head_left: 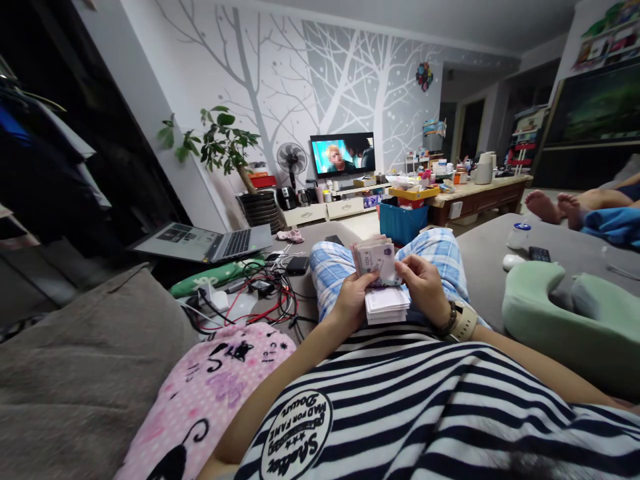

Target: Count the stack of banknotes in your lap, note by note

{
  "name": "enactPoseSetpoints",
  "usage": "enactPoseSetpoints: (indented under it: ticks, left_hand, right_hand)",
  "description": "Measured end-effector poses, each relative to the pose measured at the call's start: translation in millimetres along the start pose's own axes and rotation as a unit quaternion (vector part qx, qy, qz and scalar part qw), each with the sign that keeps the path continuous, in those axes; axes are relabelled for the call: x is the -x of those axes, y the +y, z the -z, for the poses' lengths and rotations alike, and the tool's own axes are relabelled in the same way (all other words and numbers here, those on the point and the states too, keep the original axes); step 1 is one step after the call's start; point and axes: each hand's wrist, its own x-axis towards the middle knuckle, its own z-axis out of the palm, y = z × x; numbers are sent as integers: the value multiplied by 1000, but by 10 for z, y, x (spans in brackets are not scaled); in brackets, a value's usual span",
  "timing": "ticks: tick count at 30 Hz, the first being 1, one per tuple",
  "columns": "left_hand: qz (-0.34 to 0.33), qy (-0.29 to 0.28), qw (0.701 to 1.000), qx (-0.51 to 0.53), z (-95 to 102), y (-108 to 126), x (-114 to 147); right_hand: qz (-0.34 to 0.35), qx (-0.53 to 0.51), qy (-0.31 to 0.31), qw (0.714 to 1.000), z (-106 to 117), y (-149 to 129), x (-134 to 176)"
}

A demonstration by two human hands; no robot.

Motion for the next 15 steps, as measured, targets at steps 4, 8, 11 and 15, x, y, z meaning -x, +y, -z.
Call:
enactPoseSetpoints:
  ticks: [4,8,11,15]
  left_hand:
    - [11,12,1000,5,-26,13,-2]
    - [30,7,999,23,-47,22,-18]
    - [43,-3,998,35,-46,32,-25]
    - [39,-16,998,35,-24,45,-21]
  right_hand:
    - [10,8,9,1000,-4,-10,4]
    - [27,14,15,999,-7,-46,26]
    - [45,17,2,999,-3,-85,50]
    - [73,21,-20,997,9,-118,79]
